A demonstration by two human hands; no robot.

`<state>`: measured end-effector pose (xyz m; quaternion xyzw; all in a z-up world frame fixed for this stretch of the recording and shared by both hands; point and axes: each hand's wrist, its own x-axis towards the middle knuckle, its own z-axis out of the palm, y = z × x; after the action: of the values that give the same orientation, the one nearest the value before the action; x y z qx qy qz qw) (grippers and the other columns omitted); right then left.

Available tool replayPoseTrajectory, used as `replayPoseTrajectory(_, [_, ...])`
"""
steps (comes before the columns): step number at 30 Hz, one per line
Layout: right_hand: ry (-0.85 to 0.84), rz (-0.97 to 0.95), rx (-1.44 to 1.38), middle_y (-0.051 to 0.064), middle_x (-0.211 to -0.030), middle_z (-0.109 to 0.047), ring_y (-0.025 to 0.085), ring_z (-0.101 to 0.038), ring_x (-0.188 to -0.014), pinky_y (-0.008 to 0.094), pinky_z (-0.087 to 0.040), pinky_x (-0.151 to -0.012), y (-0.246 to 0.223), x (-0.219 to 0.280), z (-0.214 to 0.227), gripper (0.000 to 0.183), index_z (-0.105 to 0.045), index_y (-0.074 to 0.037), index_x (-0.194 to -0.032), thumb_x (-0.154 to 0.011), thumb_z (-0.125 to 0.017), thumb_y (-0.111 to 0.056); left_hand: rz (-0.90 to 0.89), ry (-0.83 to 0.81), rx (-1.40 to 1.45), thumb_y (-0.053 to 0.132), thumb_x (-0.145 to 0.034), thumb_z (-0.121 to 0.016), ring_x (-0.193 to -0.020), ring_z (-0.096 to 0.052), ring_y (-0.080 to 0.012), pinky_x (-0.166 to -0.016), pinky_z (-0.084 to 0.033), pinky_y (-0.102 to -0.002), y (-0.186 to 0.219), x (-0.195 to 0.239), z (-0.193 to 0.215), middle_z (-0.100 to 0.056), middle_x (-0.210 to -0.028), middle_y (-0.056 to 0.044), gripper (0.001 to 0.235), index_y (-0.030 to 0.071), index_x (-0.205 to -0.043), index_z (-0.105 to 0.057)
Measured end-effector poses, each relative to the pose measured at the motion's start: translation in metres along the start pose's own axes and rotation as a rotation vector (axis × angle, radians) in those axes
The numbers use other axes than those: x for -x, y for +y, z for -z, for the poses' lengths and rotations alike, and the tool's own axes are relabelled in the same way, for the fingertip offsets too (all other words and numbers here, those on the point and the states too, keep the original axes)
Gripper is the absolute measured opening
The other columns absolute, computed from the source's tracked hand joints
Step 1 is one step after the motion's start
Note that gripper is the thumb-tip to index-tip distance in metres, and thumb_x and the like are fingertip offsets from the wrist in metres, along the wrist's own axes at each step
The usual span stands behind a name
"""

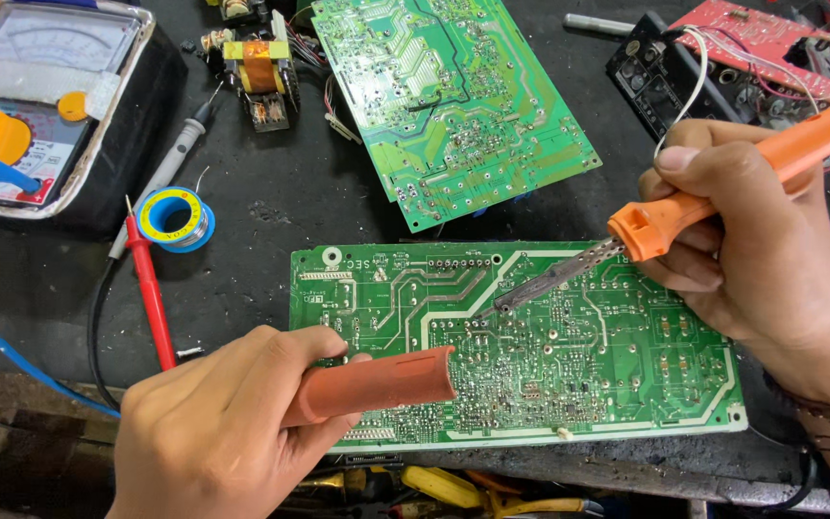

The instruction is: The person uses a soldering iron and solder wire to work on a green circuit board. They apply solder to various points on the board, occasionally using a desoldering pump to remove excess solder. The person also handles a multimeter probe and a roll of solder wire during the process.

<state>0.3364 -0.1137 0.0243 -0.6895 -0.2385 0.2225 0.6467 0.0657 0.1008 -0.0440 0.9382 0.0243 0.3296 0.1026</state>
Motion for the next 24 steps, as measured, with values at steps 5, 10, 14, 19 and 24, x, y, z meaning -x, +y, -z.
replayPoseTrajectory(5, [-0.004, -0.027, -0.008, 0.0, -0.057, -0.02, 0.008, -0.014, -0.042, 0.026, -0.01, -0.035, 0.002, -0.001, 0.003, 0.043, -0.029, -0.017, -0.069, -0.106, -0.049, -0.013, 0.011, -0.019, 0.011, 0.032, -0.11, -0.079, -0.063, -0.064, -0.0147, -0.054, -0.044, -0.036, -0.001, 0.003, 0.0, -0.068, -0.084, 0.007, 0.018, 0.015, -0.109, -0.075])
replayPoseTrajectory(10, [-0.017, -0.052, -0.031, 0.0, -0.06, -0.024, 0.007, -0.017, -0.042, 0.024, -0.011, -0.034, 0.005, -0.004, 0.009, 0.044, -0.03, -0.017, -0.069, -0.107, -0.052, -0.014, 0.015, -0.04, 0.005, 0.028, -0.108, -0.082, -0.064, -0.066, -0.0155, -0.054, -0.045, -0.037, -0.004, 0.006, -0.001, -0.069, -0.083, 0.007, 0.014, 0.016, -0.111, -0.075])
replayPoseTrajectory(14, [0.013, -0.062, 0.021, -0.001, -0.059, -0.023, 0.009, -0.018, -0.042, 0.026, -0.015, -0.036, 0.005, -0.003, 0.008, 0.047, -0.032, -0.016, -0.068, -0.11, -0.054, -0.014, 0.021, -0.04, -0.003, 0.027, -0.109, -0.081, -0.063, -0.064, -0.016, -0.055, -0.045, -0.038, -0.003, 0.005, 0.0, -0.068, -0.082, 0.007, 0.012, 0.017, -0.11, -0.076])
replayPoseTrajectory(19, [0.036, -0.046, 0.036, -0.001, -0.055, -0.023, 0.009, -0.021, -0.04, 0.027, -0.017, -0.037, 0.005, -0.004, 0.01, 0.048, -0.052, -0.012, -0.069, -0.115, -0.063, -0.021, 0.019, -0.012, -0.015, 0.026, -0.111, -0.08, -0.061, -0.062, -0.0161, -0.056, -0.046, -0.037, 0.0, 0.003, -0.001, -0.066, -0.078, 0.007, 0.012, 0.017, -0.105, -0.076])
replayPoseTrajectory(24, [-0.021, -0.074, 0.148, 0.0, -0.057, -0.021, 0.011, -0.018, -0.039, 0.027, -0.017, -0.034, -0.005, -0.005, 0.014, 0.058, -0.041, -0.01, -0.068, -0.121, -0.061, -0.021, -0.006, -0.012, -0.041, 0.038, -0.114, -0.075, -0.063, -0.064, -0.0168, -0.059, -0.045, -0.037, 0.002, 0.0, 0.0, -0.066, -0.079, 0.006, 0.023, 0.016, -0.107, -0.074])
